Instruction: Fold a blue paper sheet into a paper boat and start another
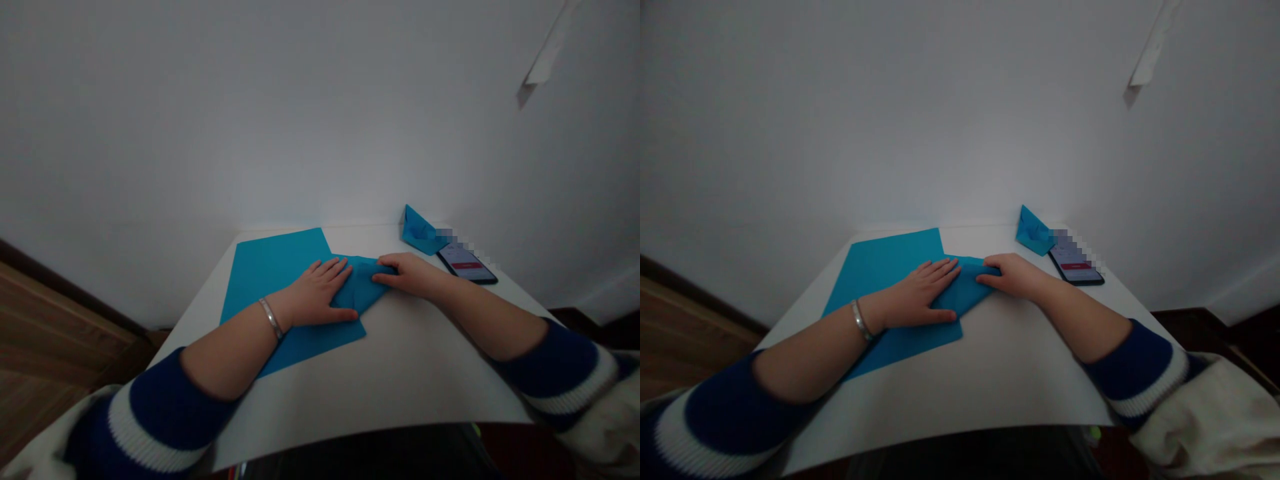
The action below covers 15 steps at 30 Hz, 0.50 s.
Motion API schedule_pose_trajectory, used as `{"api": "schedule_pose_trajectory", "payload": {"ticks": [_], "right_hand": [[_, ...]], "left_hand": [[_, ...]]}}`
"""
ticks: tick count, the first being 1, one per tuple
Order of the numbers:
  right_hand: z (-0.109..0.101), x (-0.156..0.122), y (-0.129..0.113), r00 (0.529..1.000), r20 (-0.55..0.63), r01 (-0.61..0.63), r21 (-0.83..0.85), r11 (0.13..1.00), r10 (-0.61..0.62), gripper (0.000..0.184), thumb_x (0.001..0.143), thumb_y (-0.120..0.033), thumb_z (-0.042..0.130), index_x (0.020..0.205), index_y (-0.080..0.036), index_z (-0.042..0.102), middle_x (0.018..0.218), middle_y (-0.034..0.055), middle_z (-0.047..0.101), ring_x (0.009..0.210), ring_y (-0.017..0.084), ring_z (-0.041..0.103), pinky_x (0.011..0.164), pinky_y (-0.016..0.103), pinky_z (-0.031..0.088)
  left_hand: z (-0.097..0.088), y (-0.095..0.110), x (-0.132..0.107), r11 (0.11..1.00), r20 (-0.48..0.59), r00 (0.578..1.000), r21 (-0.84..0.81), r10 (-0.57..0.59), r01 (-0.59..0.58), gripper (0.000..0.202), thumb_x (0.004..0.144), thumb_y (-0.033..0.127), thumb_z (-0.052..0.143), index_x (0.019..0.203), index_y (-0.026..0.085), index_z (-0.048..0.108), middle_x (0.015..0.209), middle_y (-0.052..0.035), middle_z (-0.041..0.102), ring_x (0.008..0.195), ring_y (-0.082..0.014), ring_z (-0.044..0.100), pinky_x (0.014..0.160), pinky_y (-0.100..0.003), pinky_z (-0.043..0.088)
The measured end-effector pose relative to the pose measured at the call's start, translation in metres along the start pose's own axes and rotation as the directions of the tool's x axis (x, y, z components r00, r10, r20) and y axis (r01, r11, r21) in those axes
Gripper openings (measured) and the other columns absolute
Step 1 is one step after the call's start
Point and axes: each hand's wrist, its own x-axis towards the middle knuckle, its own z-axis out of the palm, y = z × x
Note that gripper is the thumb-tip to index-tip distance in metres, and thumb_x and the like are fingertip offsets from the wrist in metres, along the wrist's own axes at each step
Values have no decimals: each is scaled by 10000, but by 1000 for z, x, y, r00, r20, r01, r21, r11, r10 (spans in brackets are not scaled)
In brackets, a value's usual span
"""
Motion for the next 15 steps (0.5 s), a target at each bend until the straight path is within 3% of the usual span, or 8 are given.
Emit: {"api": "schedule_pose_trajectory", "payload": {"ticks": [7, 15], "right_hand": [[2, 2, -5, 998, -13, -63, -182, 981, 61, 225, 858, -382, 545, 832, -191, 660, 847, 80, 688, 754, 211, 593, 646, 299, 394], [7, 4, -4, 992, -76, -116, -225, 967, 101, 228, 855, -387, 540, 840, -192, 657, 858, 88, 688, 774, 223, 597, 655, 309, 394]], "left_hand": [[-5, 8, 1, 998, 65, 995, 3, -70, 70, 949, 829, 716, 404, 1497, 86, 163, 1557, -176, 126, 1445, -304, 113, 1153, -468, 102], [1, 7, 1, 999, -23, 999, 24, -48, 48, 919, 831, 732, 376, 1503, 140, 169, 1548, -189, 160, 1434, -322, 158, 1136, -508, 130]]}}
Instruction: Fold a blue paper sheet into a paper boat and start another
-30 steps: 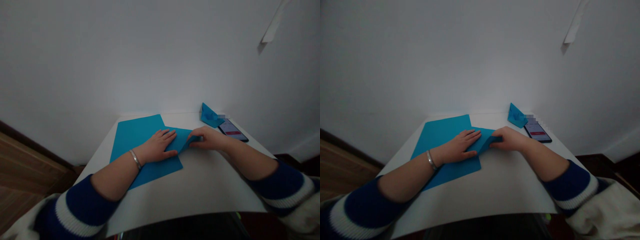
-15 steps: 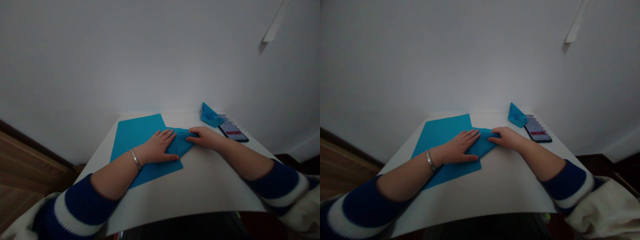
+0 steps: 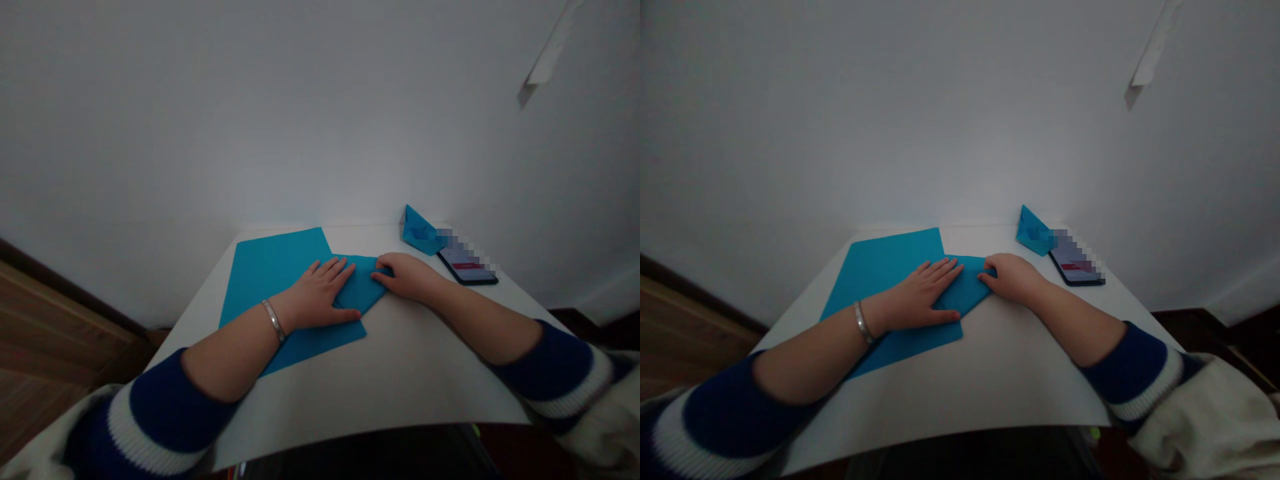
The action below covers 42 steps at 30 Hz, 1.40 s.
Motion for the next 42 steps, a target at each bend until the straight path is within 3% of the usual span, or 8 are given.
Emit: {"api": "schedule_pose_trajectory", "payload": {"ticks": [7, 13, 20, 24, 27, 30, 34, 42], "right_hand": [[1, 2, -4, 997, -30, -75, -43, 996, 74, 216, 834, -393, 558, 830, -195, 643, 855, 89, 687, 782, 228, 595, 647, 310, 381], [-1, 2, -8, 998, -23, -60, -58, 997, 59, 206, 828, -380, 549, 844, -195, 637, 877, 95, 688, 803, 239, 599, 664, 323, 390], [-1, 2, -8, 997, -30, -78, -36, 996, 77, 182, 817, -368, 567, 829, -199, 632, 857, 87, 683, 800, 239, 598, 661, 319, 384], [3, 2, -5, 993, -97, -65, 36, 997, 68, 149, 799, -311, 595, 877, -190, 632, 860, 73, 682, 790, 226, 592, 676, 319, 399], [4, 3, -4, 971, -235, 63, 70, 996, -45, 148, 794, -227, 599, 924, -172, 643, 924, 89, 674, 864, 228, 587, 754, 337, 426], [0, 1, -7, 897, -348, 312, 63, 948, -272, 127, 796, -157, 591, 884, -195, 674, 984, 75, 678, 946, 216, 572, 858, 358, 411], [-5, -5, -19, 806, -253, 573, 110, 812, -535, 104, 805, -169, 608, 804, -225, 696, 854, 19, 703, 857, 182, 578, 840, 345, 423], [-8, -12, -25, 778, -155, 628, 142, 765, -609, 142, 818, -191, 579, 810, -218, 718, 831, 30, 699, 802, 155, 611, 718, 285, 444]], "left_hand": [[1, 2, -1, 1000, -45, 999, 19, -22, 23, 861, 840, 734, 354, 1482, 168, 265, 1550, -160, 200, 1426, -329, 188, 1134, -508, 146], [3, -2, 1, 999, -68, 997, -20, 37, -38, 871, 838, 712, 399, 1483, 145, 250, 1543, -127, 246, 1423, -291, 213, 1152, -475, 145], [1, 0, 0, 999, -46, 998, -9, 34, -34, 829, 855, 694, 380, 1479, 163, 261, 1550, -113, 230, 1430, -305, 181, 1141, -531, 128], [-3, 3, 0, 1000, -38, 999, -3, 15, -15, 826, 854, 687, 390, 1478, 162, 262, 1551, -111, 226, 1429, -303, 186, 1138, -545, 134], [-4, 4, 0, 1000, -51, 998, 12, -21, 21, 809, 854, 686, 387, 1471, 172, 286, 1545, -107, 246, 1422, -310, 205, 1135, -553, 133], [-3, 3, 0, 997, -96, 993, 29, -67, 70, 780, 857, 681, 385, 1456, 186, 323, 1531, -101, 288, 1414, -321, 220, 1134, -559, 126], [1, 1, 0, 996, -118, 990, 14, -81, 83, 783, 861, 684, 367, 1452, 172, 327, 1533, -98, 286, 1416, -320, 213, 1132, -556, 151], [2, 1, 2, 994, -74, 991, -44, -108, 104, 833, 840, 706, 366, 1465, 162, 285, 1547, -105, 240, 1422, -346, 176, 1089, -645, 168]]}}
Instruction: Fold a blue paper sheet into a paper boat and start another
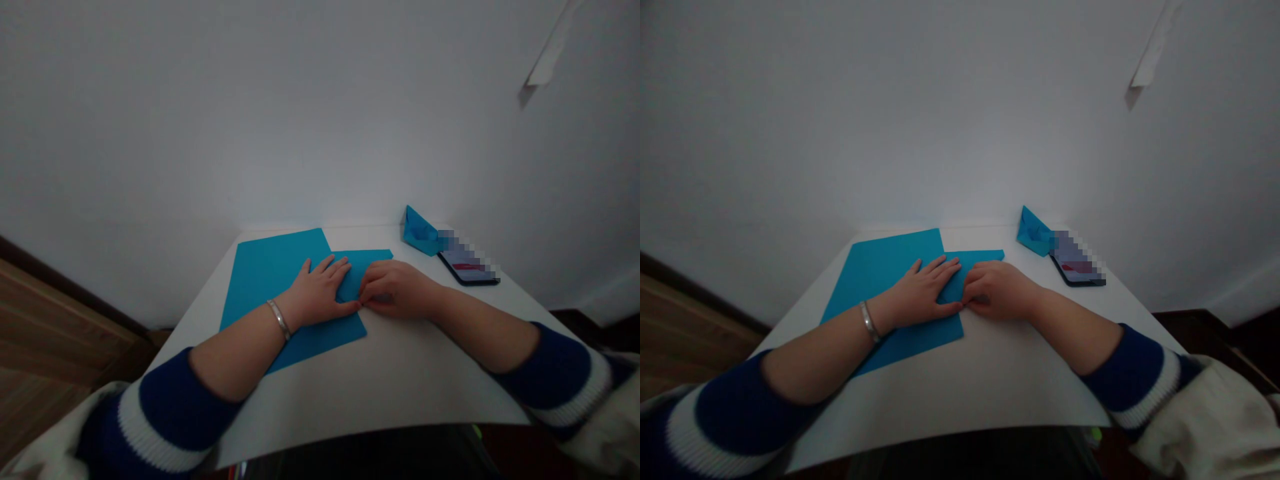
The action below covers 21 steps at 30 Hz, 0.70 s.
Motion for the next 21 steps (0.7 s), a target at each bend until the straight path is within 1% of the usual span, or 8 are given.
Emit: {"api": "schedule_pose_trajectory", "payload": {"ticks": [7, 11, 13, 16, 19, 21], "right_hand": [[-5, -1, -3, 997, 75, 43, -92, 995, -36, 148, 829, -225, 573, 844, -232, 719, 841, 15, 709, 828, 149, 617, 688, 273, 419], [-8, -1, 0, 993, 114, 11, -160, 987, 8, 161, 834, -233, 566, 787, -217, 720, 841, 20, 713, 816, 152, 623, 663, 269, 411], [-10, -2, 2, 990, 133, -22, -203, 979, 50, 169, 828, -236, 570, 742, -203, 712, 833, 26, 716, 798, 154, 628, 651, 266, 410], [-14, -3, 4, 975, 152, -112, -283, 953, 160, 160, 821, -244, 574, 743, -192, 704, 849, 34, 718, 767, 156, 633, 629, 264, 411], [-19, -2, 4, 947, 178, -189, -361, 913, 267, 159, 820, -249, 567, 779, -196, 711, 869, 34, 717, 782, 164, 638, 638, 266, 420], [-23, -1, 3, 917, 198, -241, -421, 875, 347, 186, 830, -254, 548, 790, -193, 719, 886, 45, 718, 806, 179, 644, 634, 270, 422]], "left_hand": [[-3, 1, 0, 999, 62, 997, -32, -38, 40, 858, 819, 729, 364, 1482, 200, 239, 1563, -83, 184, 1430, -372, 125, 1059, -722, 95], [-4, 1, 1, 998, 89, 995, -32, -51, 54, 873, 806, 732, 375, 1491, 213, 217, 1571, -70, 142, 1432, -390, 85, 1039, -751, 69], [-3, 1, 1, 998, 94, 994, -31, -53, 56, 876, 801, 738, 372, 1494, 225, 211, 1574, -60, 126, 1434, -389, 72, 1044, -746, 56], [-3, 1, 1, 997, 99, 993, -36, -58, 61, 880, 796, 740, 371, 1496, 232, 204, 1576, -53, 118, 1437, -383, 62, 1051, -739, 38], [-4, 2, 0, 997, 103, 992, -44, -66, 71, 876, 795, 725, 390, 1495, 231, 207, 1576, -52, 119, 1438, -375, 63, 1056, -733, 29], [-5, 2, 0, 996, 105, 992, -48, -69, 74, 876, 794, 721, 397, 1495, 233, 206, 1577, -53, 117, 1440, -366, 62, 1064, -722, 21]]}}
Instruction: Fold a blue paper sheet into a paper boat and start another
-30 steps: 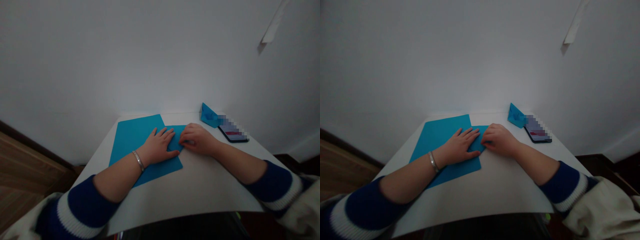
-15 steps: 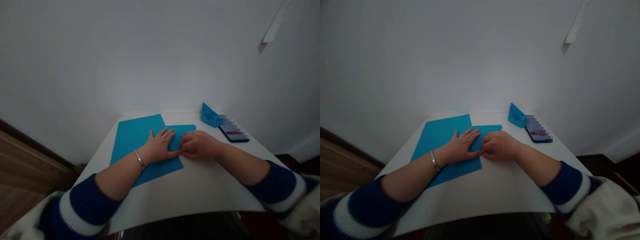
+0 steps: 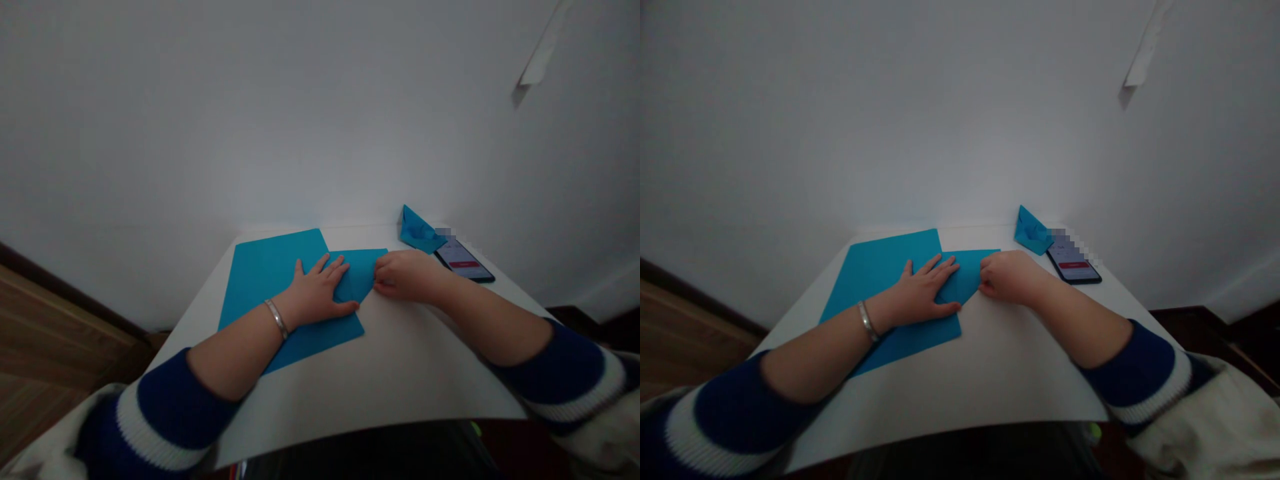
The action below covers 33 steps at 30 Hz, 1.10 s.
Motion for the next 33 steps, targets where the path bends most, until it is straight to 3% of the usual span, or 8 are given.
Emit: {"api": "schedule_pose_trajectory", "payload": {"ticks": [5, 10, 17, 23, 26, 29, 33], "right_hand": [[-6, 0, 4, 972, 84, -207, -134, 969, 219, 269, 856, -290, 490, 801, -178, 728, 929, 96, 723, 840, 229, 655, 601, 282, 421], [-2, -1, 11, 923, 36, -371, -180, 911, 383, 276, 863, -271, 481, 820, -140, 721, 861, 155, 721, 759, 246, 662, 561, 298, 415], [10, -2, 15, 906, -19, -416, -223, 882, 423, 245, 859, -209, 483, 842, -117, 709, 882, 172, 711, 742, 255, 666, 528, 307, 421], [5, -4, 8, 955, -140, -287, -216, 933, 262, 163, 810, -213, 564, 871, -132, 692, 937, 164, 700, 838, 289, 628, 571, 344, 435], [4, -3, 4, 992, -125, -35, -127, 991, 19, 153, 797, -200, 602, 916, -180, 694, 1024, 104, 701, 897, 247, 618, 675, 337, 450], [8, 1, -1, 965, -121, 233, -16, 972, -233, 149, 845, -198, 571, 930, -195, 693, 982, 57, 711, 902, 194, 620, 758, 322, 445], [12, 4, -12, 934, -179, 307, -46, 951, -310, 145, 873, -170, 533, 847, -156, 676, 863, 68, 710, 797, 174, 619, 657, 296, 415]], "left_hand": [[1, -1, 1, 1000, 2, 1000, 7, 5, -5, 879, 792, 732, 391, 1498, 248, 190, 1580, -51, 106, 1443, -359, 52, 1082, -693, 16], [1, -2, 1, 1000, -13, 1000, 0, 16, -16, 880, 797, 725, 410, 1497, 237, 195, 1577, -65, 117, 1437, -375, 72, 1060, -725, 33], [0, -2, 0, 999, -51, 998, 16, 45, -44, 860, 810, 701, 438, 1488, 212, 235, 1562, -109, 189, 1426, -397, 117, 1064, -716, 75], [1, -4, 0, 995, -101, 991, 39, 90, -87, 819, 824, 681, 446, 1461, 185, 307, 1548, -113, 242, 1429, -353, 151, 1131, -578, 133], [2, -5, 1, 994, -120, 987, 48, 103, -98, 824, 828, 680, 447, 1458, 164, 317, 1542, -123, 252, 1429, -340, 165, 1139, -548, 152], [3, -7, 2, 990, -107, 986, 65, 129, -123, 850, 844, 682, 420, 1470, 124, 285, 1543, -154, 229, 1430, -316, 179, 1149, -510, 155], [5, -8, 3, 984, -95, 982, 88, 164, -156, 972, 795, 751, 423, 1473, 75, 258, 1538, -210, 191, 1431, -323, 173, 1150, -494, 158]]}}
